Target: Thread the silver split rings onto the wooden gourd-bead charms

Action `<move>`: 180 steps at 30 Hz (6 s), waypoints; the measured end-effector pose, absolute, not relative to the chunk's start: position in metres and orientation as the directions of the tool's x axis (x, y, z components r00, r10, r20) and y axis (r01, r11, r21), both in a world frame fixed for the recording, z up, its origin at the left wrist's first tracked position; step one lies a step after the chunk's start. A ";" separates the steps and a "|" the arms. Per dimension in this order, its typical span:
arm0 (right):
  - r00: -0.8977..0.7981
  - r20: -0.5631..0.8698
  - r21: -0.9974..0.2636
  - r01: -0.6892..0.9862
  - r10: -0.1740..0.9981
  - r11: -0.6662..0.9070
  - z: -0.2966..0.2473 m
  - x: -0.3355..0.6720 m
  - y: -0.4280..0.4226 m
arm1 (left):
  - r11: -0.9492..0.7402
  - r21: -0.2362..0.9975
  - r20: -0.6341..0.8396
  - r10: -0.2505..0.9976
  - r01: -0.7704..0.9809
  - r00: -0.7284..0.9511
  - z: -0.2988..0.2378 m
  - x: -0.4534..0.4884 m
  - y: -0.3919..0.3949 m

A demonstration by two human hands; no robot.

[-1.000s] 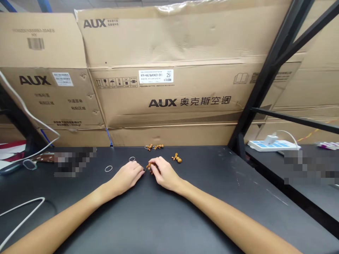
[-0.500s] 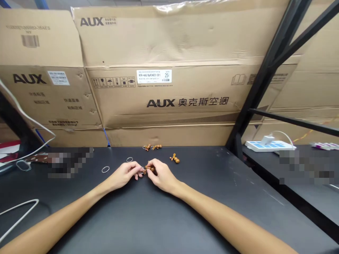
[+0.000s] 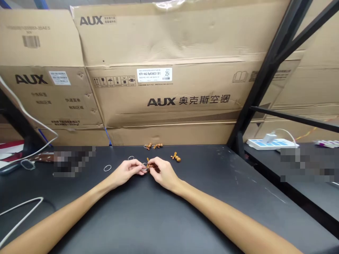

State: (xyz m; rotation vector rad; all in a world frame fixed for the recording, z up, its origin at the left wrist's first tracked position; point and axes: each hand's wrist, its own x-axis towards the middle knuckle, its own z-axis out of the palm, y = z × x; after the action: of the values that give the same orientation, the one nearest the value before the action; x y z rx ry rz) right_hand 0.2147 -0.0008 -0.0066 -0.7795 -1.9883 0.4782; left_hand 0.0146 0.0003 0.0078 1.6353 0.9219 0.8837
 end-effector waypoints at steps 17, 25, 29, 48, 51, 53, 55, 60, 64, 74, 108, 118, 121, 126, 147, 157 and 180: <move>-0.338 0.614 -0.647 0.302 0.713 0.700 -0.004 0.214 -0.003 | -0.276 0.957 0.209 0.868 0.087 0.450 0.006 0.016 -0.003; -0.335 0.591 -0.689 0.264 0.734 0.675 -0.006 0.215 -0.001 | -0.274 0.954 0.192 0.868 0.119 0.457 0.008 0.017 -0.004; -0.323 0.580 -0.696 0.281 0.748 0.660 -0.006 0.215 -0.001 | -0.277 0.955 0.200 0.864 0.104 0.462 0.006 0.016 -0.003; -0.364 0.562 -0.714 0.239 0.742 0.658 -0.004 0.214 -0.001 | -0.272 0.949 0.179 0.882 0.160 0.436 0.011 0.017 -0.006; -0.369 0.576 -0.687 0.265 0.729 0.677 -0.005 0.214 -0.002 | -0.268 0.952 0.181 0.885 0.151 0.430 0.010 0.016 -0.005; -0.374 0.588 -0.659 0.292 0.717 0.693 -0.005 0.214 -0.002 | -0.266 0.953 0.184 0.889 0.144 0.419 0.009 0.016 -0.004; -0.380 0.591 -0.645 0.307 0.712 0.699 -0.005 0.213 -0.002 | -0.265 0.955 0.189 0.891 0.136 0.412 0.007 0.015 -0.003; -0.357 0.567 -0.706 0.253 0.742 0.662 -0.006 0.213 -0.003 | -0.262 0.960 0.205 0.895 0.095 0.396 0.007 0.016 -0.002; -0.364 0.561 -0.718 0.232 0.743 0.656 -0.007 0.213 -0.002 | -0.252 0.964 0.200 0.896 0.083 0.396 0.007 0.016 -0.003; -0.367 0.571 -0.707 0.235 0.735 0.667 -0.006 0.213 -0.002 | -0.310 0.944 0.235 0.874 0.116 0.426 0.002 0.014 -0.002; -0.473 0.658 -0.453 0.372 0.586 0.810 -0.005 0.214 0.000 | -0.374 0.908 0.248 0.843 0.190 0.478 0.007 0.013 0.000; -0.393 0.642 -0.558 0.350 0.659 0.753 -0.006 0.212 -0.004 | -0.418 0.866 0.209 0.801 0.274 0.561 0.013 0.019 -0.012; -0.373 0.635 -0.579 0.351 0.677 0.736 -0.007 0.212 -0.005 | -0.432 0.847 0.206 0.804 0.309 0.558 0.014 0.019 -0.014; -0.354 0.621 -0.603 0.354 0.700 0.714 -0.005 0.210 -0.007 | -0.484 0.773 0.203 0.802 0.411 0.562 0.016 0.022 -0.017; -0.327 0.682 -0.431 0.543 0.654 0.721 -0.007 0.214 0.002 | -0.367 0.910 0.210 0.808 0.192 0.550 0.017 0.021 -0.015; -0.473 0.731 -0.098 0.640 0.491 0.762 -0.005 0.215 0.006 | -0.373 0.896 0.189 0.810 0.239 0.555 0.018 0.022 -0.016; -0.534 0.649 -0.117 0.634 0.542 0.765 -0.011 0.212 0.002 | -0.464 0.816 0.252 0.823 0.346 0.509 0.014 0.024 -0.020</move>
State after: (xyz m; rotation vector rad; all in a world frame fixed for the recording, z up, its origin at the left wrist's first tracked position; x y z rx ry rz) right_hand 0.2123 0.0018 -0.0107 -0.8738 -2.2666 -0.1716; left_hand 0.0240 -0.0205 0.0136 2.0335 0.9532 0.8475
